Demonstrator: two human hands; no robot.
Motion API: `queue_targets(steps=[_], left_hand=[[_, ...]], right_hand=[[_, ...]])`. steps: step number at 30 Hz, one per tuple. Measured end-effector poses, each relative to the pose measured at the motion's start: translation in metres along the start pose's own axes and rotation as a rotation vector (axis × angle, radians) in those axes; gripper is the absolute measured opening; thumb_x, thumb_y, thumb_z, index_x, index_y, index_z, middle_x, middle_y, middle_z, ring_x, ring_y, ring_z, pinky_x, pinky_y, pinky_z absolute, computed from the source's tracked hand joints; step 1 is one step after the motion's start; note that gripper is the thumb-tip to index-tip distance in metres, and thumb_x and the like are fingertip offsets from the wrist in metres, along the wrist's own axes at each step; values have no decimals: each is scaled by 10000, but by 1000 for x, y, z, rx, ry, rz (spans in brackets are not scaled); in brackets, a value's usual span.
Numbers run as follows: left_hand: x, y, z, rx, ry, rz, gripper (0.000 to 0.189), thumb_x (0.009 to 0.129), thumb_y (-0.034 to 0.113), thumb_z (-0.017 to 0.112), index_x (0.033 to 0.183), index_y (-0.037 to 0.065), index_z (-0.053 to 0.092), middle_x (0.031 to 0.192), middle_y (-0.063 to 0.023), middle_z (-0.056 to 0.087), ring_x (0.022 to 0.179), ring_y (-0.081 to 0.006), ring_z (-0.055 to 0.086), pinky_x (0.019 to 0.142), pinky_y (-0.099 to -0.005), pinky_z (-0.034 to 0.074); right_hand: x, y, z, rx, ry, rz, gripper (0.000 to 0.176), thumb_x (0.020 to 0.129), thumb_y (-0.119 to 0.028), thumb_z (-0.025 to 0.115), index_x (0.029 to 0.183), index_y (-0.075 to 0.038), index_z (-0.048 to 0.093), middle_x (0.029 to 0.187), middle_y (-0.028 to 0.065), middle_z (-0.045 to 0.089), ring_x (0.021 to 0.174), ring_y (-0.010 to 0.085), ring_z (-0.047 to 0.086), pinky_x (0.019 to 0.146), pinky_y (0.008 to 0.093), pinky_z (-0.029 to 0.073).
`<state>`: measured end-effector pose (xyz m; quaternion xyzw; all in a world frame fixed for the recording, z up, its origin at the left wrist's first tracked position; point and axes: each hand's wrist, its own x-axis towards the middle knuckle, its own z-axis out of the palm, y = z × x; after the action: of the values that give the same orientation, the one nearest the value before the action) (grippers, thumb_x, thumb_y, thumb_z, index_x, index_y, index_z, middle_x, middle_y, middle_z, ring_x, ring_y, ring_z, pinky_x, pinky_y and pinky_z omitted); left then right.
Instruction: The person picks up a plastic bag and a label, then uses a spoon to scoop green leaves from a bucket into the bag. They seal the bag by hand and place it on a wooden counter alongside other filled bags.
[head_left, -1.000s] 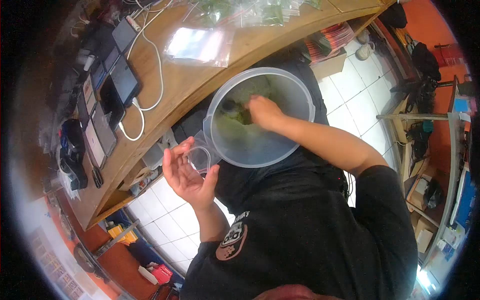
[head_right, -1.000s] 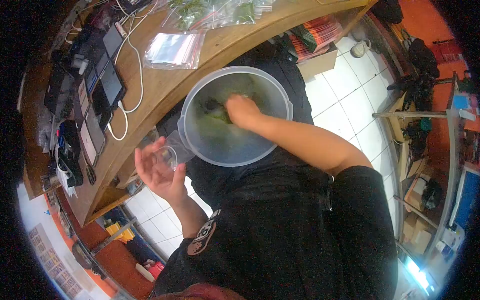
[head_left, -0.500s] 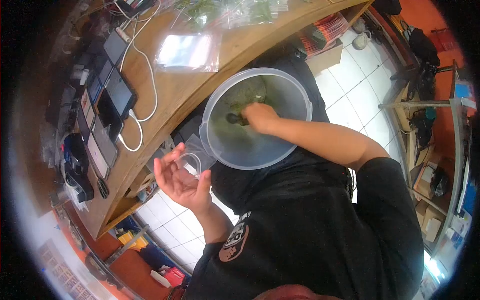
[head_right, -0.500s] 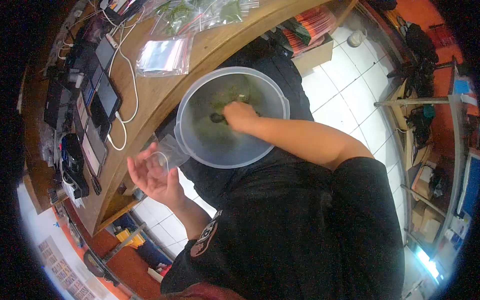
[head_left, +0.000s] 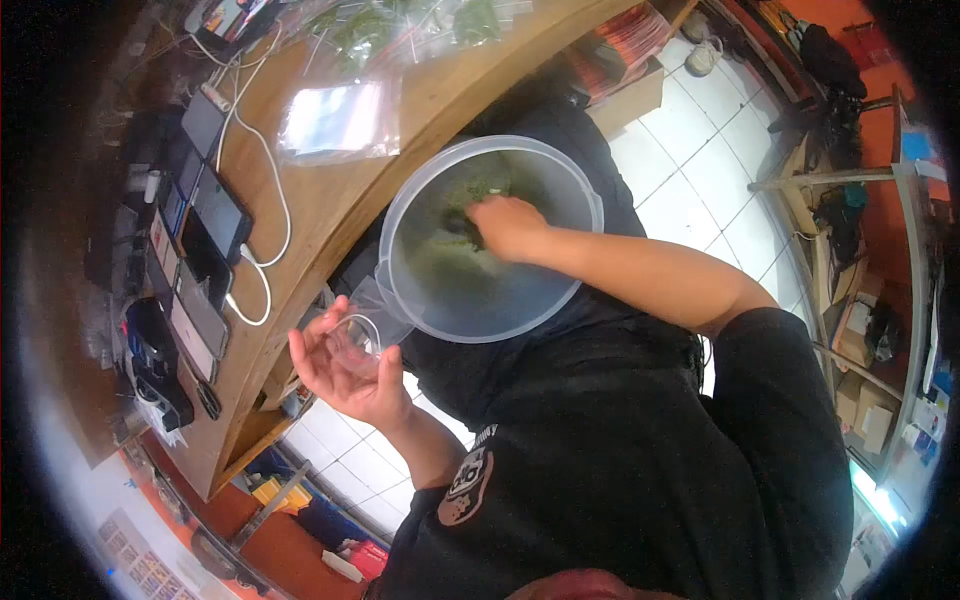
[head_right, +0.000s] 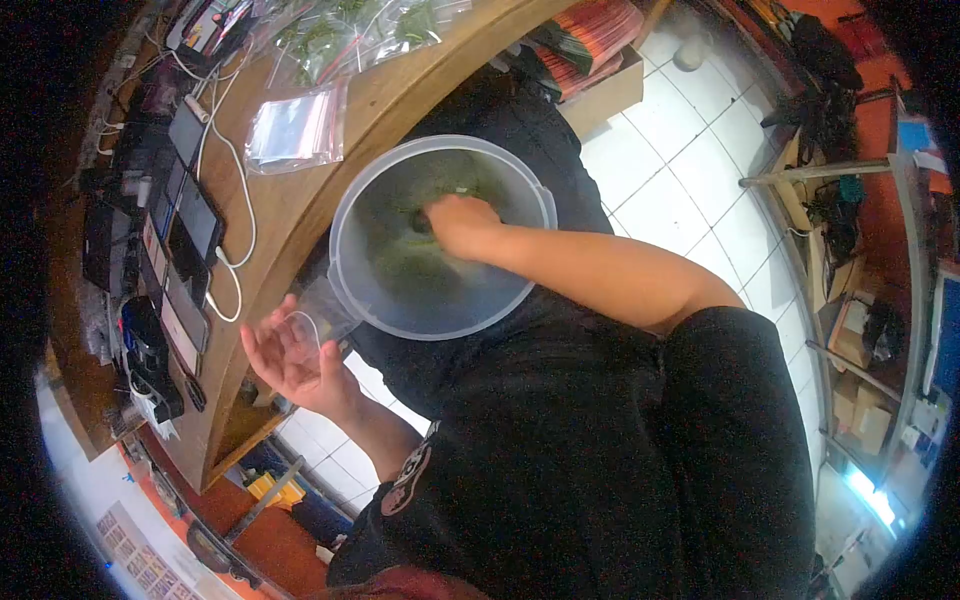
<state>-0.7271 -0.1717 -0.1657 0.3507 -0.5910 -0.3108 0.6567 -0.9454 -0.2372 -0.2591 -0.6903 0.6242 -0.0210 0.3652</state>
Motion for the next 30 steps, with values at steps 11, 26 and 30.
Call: queue_targets(steps=[11, 26, 30], left_hand=[[0, 5, 8, -5, -3, 4, 905, 715, 80, 830, 1469, 50, 331, 1233, -132, 554, 1203, -341, 551, 1073, -441, 417], [0, 7, 12, -15, 26, -2, 982, 691, 81, 853, 1481, 24, 271, 1221, -165, 522, 1176, -353, 546, 1024, -472, 429], [-1, 2, 13, -29, 1, -12, 979, 692, 89, 853, 1479, 23, 274, 1219, -172, 523, 1176, -359, 547, 1019, -475, 436]], right_hand=[[32, 3, 53, 678, 797, 403, 310, 804, 54, 483, 1109, 8, 519, 1084, 268, 607, 975, 436, 617, 862, 520, 489], [7, -37, 59, 1468, 585, 866, 338, 884, -28, 407, 1220, -23, 372, 1092, 209, 511, 730, 300, 605, 491, 396, 503], [8, -37, 58, 1437, 689, 486, 340, 876, -9, 392, 1215, -30, 367, 1094, 200, 508, 735, 284, 594, 465, 382, 499]])
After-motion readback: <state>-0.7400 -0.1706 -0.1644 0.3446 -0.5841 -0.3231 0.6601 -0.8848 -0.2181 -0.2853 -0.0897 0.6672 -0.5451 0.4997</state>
